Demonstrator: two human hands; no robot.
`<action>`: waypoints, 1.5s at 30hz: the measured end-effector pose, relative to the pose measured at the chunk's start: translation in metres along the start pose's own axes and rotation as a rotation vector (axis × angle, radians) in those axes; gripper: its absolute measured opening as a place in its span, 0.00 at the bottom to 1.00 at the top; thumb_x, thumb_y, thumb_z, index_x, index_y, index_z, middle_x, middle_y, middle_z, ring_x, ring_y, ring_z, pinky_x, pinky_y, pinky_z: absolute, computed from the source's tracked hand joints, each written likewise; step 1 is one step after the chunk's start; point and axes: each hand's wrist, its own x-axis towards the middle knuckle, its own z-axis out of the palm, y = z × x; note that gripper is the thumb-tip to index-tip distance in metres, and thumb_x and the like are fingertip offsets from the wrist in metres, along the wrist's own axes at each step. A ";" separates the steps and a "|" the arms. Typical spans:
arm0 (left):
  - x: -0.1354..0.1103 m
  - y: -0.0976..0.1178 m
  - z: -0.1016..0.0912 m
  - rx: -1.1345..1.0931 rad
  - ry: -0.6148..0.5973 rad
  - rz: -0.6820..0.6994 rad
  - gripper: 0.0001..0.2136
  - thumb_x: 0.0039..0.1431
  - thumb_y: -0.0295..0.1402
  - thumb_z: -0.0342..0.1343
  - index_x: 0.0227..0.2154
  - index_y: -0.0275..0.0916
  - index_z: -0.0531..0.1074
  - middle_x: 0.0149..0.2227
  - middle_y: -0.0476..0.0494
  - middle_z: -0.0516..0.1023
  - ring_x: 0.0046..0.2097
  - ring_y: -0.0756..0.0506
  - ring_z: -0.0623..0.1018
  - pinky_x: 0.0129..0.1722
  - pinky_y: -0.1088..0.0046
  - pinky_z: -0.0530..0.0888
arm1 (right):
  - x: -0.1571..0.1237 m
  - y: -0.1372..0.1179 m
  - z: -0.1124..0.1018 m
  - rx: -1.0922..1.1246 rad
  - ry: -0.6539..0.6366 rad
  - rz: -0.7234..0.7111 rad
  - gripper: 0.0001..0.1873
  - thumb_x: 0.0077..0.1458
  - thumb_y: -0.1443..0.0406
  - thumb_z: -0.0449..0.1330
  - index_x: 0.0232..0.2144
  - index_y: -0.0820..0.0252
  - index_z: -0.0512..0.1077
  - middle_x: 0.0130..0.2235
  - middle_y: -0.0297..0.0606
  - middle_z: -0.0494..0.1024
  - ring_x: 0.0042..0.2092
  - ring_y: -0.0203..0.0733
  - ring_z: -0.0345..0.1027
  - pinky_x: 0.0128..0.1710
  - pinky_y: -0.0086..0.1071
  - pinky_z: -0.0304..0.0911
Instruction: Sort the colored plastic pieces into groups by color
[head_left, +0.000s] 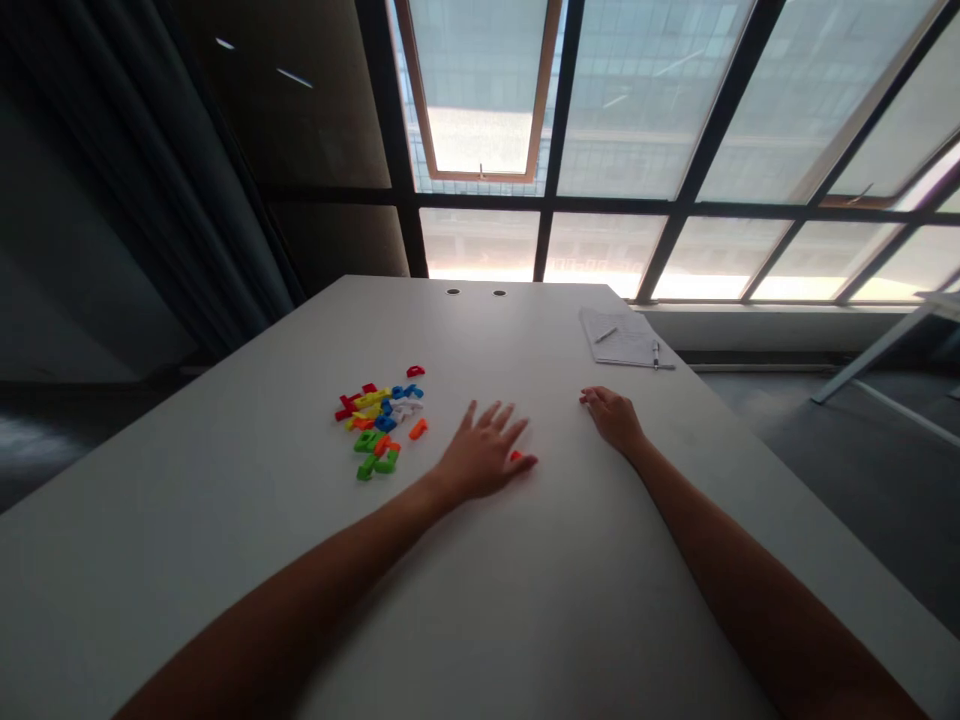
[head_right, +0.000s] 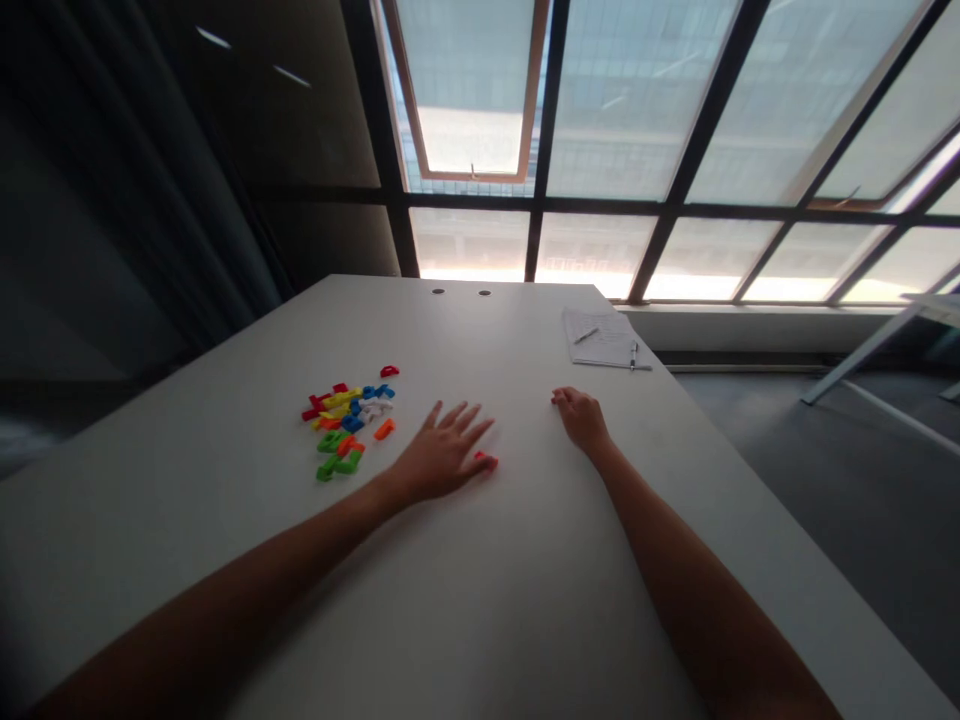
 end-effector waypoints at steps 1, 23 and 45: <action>0.003 0.019 0.007 -0.026 0.021 0.052 0.35 0.74 0.59 0.37 0.72 0.44 0.63 0.74 0.35 0.61 0.75 0.33 0.59 0.74 0.40 0.48 | 0.000 0.000 0.000 0.002 0.002 -0.001 0.19 0.69 0.56 0.51 0.45 0.56 0.81 0.41 0.42 0.87 0.47 0.49 0.81 0.51 0.40 0.69; 0.018 -0.154 0.009 0.124 -0.172 -0.520 0.40 0.72 0.59 0.34 0.74 0.35 0.60 0.77 0.29 0.51 0.77 0.29 0.49 0.73 0.36 0.38 | -0.002 0.003 0.000 -0.098 0.009 -0.055 0.19 0.66 0.56 0.56 0.46 0.58 0.83 0.45 0.45 0.87 0.46 0.50 0.80 0.51 0.39 0.69; -0.066 -0.110 -0.013 0.084 0.287 -0.262 0.22 0.74 0.43 0.46 0.59 0.39 0.77 0.63 0.34 0.78 0.70 0.33 0.68 0.74 0.44 0.55 | -0.003 0.004 0.001 -0.169 -0.016 -0.124 0.18 0.66 0.59 0.55 0.46 0.60 0.82 0.46 0.46 0.86 0.50 0.51 0.79 0.55 0.40 0.68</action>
